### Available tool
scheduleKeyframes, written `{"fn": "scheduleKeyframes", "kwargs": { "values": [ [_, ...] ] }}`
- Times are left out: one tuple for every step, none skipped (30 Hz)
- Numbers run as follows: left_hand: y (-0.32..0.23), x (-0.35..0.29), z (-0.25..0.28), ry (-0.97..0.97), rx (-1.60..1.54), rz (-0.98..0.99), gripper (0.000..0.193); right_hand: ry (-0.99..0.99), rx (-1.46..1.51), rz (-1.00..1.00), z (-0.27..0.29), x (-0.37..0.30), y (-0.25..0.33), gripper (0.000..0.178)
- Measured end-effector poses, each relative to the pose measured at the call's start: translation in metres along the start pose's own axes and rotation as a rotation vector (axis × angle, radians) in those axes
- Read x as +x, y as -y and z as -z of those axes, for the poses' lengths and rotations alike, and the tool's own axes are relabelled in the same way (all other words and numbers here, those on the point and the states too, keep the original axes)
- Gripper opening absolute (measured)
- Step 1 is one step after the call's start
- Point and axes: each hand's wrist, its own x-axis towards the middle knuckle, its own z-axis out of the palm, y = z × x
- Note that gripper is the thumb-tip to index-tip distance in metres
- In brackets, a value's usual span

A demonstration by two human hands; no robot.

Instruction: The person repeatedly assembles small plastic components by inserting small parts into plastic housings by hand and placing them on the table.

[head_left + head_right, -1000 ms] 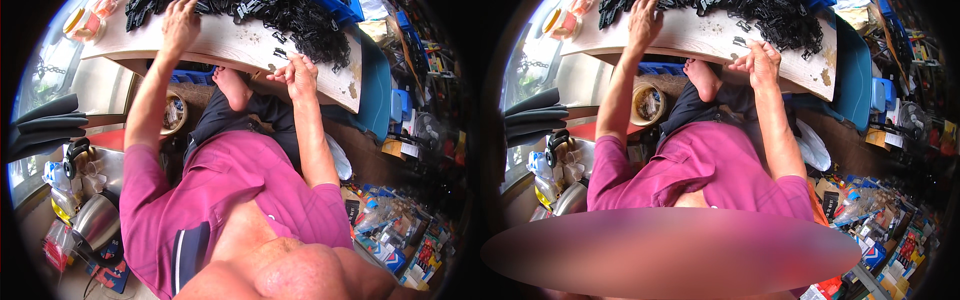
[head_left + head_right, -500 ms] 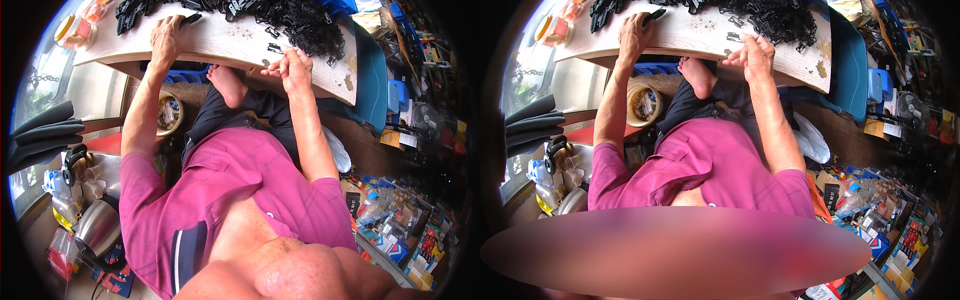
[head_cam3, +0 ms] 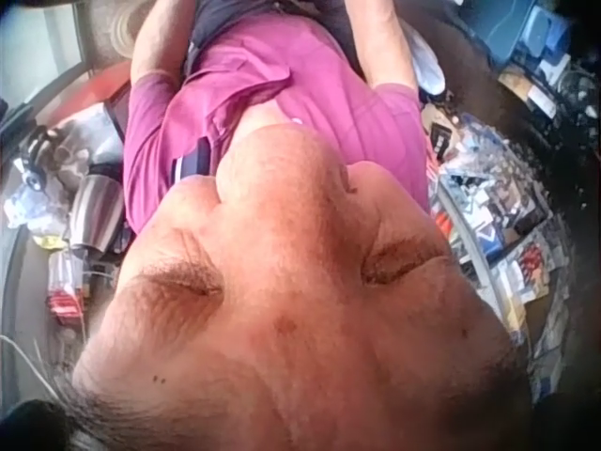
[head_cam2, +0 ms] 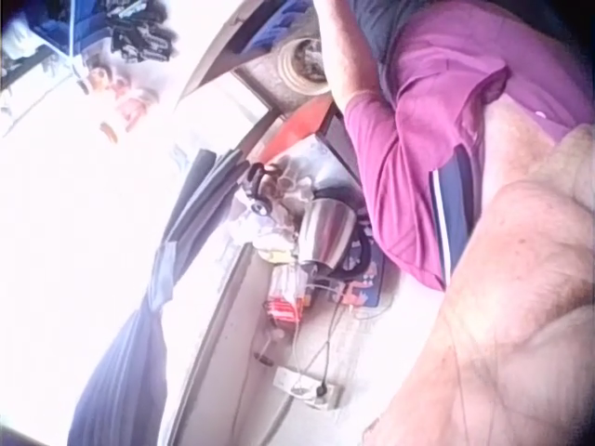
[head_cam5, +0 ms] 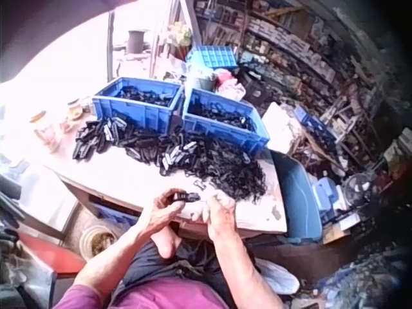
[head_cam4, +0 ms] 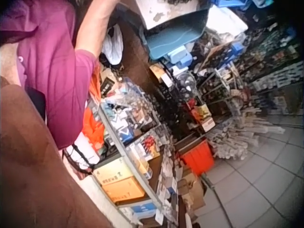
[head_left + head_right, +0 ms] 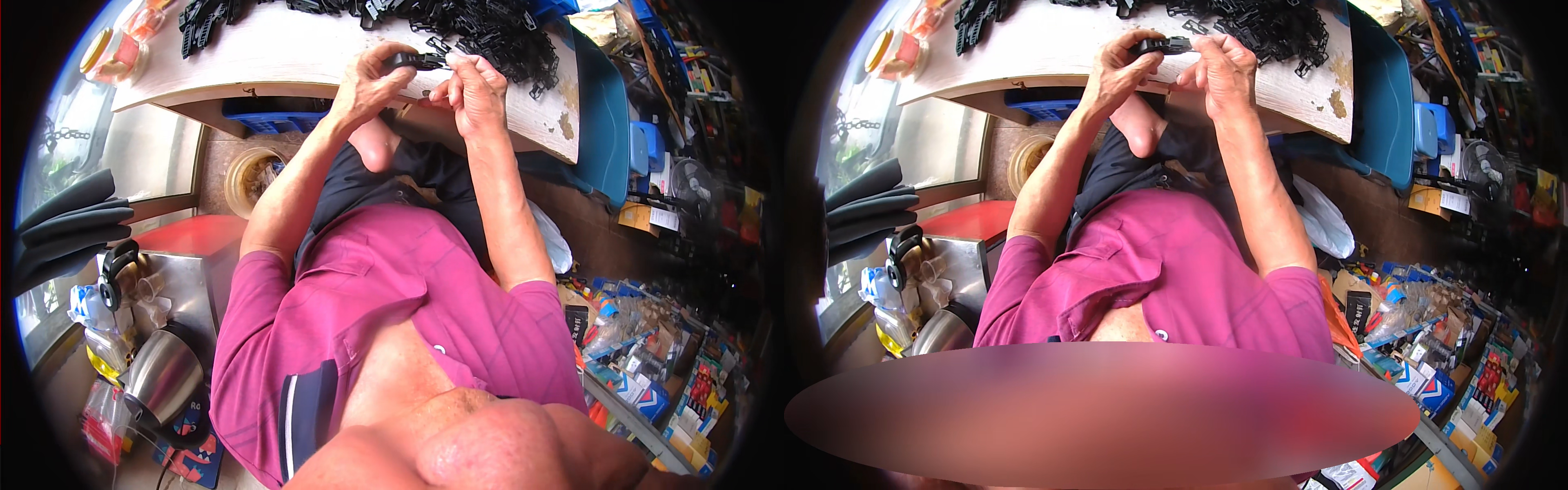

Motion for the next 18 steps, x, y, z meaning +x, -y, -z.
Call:
{"fn": "scheduleKeyframes", "kwargs": {
  "values": [
    [0.005,0.001,0.001,-0.001,0.001,0.0,0.026,0.036,0.001,0.011,0.001,0.001,-0.003,0.014],
    [0.016,0.004,0.005,0.033,0.1,-0.041,0.028,0.073,0.0,0.021,-0.001,0.001,-0.004,0.013],
    [0.026,0.008,0.008,0.067,0.2,-0.083,0.03,0.058,-0.006,0.006,-0.003,0.0,-0.004,0.012],
    [0.031,0.01,0.008,0.068,0.199,-0.081,0.03,0.057,-0.006,0.004,-0.002,0.0,-0.005,0.012],
    [0.035,0.013,0.009,0.058,0.222,-0.116,0.033,0.055,-0.015,-0.006,-0.002,0.001,-0.007,0.011],
    [0.039,0.013,0.01,0.047,0.247,-0.152,0.036,0.054,-0.025,-0.016,-0.002,0.001,-0.009,0.011],
    [0.037,0.013,0.01,0.05,0.245,-0.149,0.036,0.05,-0.025,-0.018,-0.001,0.001,-0.009,0.011],
    [0.035,0.013,0.01,0.095,0.286,-0.129,0.034,0.04,-0.03,-0.016,0.0,0.002,-0.01,0.01],
    [0.032,0.013,0.01,0.139,0.326,-0.109,0.032,0.03,-0.035,-0.015,0.001,0.002,-0.011,0.01],
    [0.031,0.013,0.01,0.139,0.325,-0.107,0.032,0.029,-0.036,-0.017,0.0,0.001,-0.012,0.01],
    [0.031,0.012,0.01,0.139,0.358,-0.111,0.032,0.027,-0.01,-0.014,-0.002,0.0,-0.013,0.011],
    [0.031,0.012,0.01,0.138,0.391,-0.115,0.032,0.024,0.016,-0.011,-0.004,-0.001,-0.014,0.014],
    [0.032,0.013,0.01,0.137,0.39,-0.114,0.032,0.024,0.015,-0.013,-0.005,-0.001,-0.015,0.014],
    [0.032,0.013,0.01,0.11,0.395,-0.139,0.035,0.016,0.025,-0.008,-0.005,-0.001,-0.016,0.013],
    [0.033,0.013,0.009,0.083,0.399,-0.164,0.039,0.008,0.034,-0.002,-0.005,-0.001,-0.016,0.013],
    [0.032,0.013,0.009,0.083,0.398,-0.164,0.039,0.007,0.033,-0.002,-0.005,-0.002,-0.017,0.013],
    [0.032,0.014,0.009,0.083,0.42,-0.174,0.039,0.003,0.033,-0.005,-0.004,-0.002,-0.018,0.013],
    [0.031,0.014,0.01,0.083,0.441,-0.184,0.04,-0.001,0.032,-0.007,-0.004,-0.002,-0.019,0.012]
  ]
}}
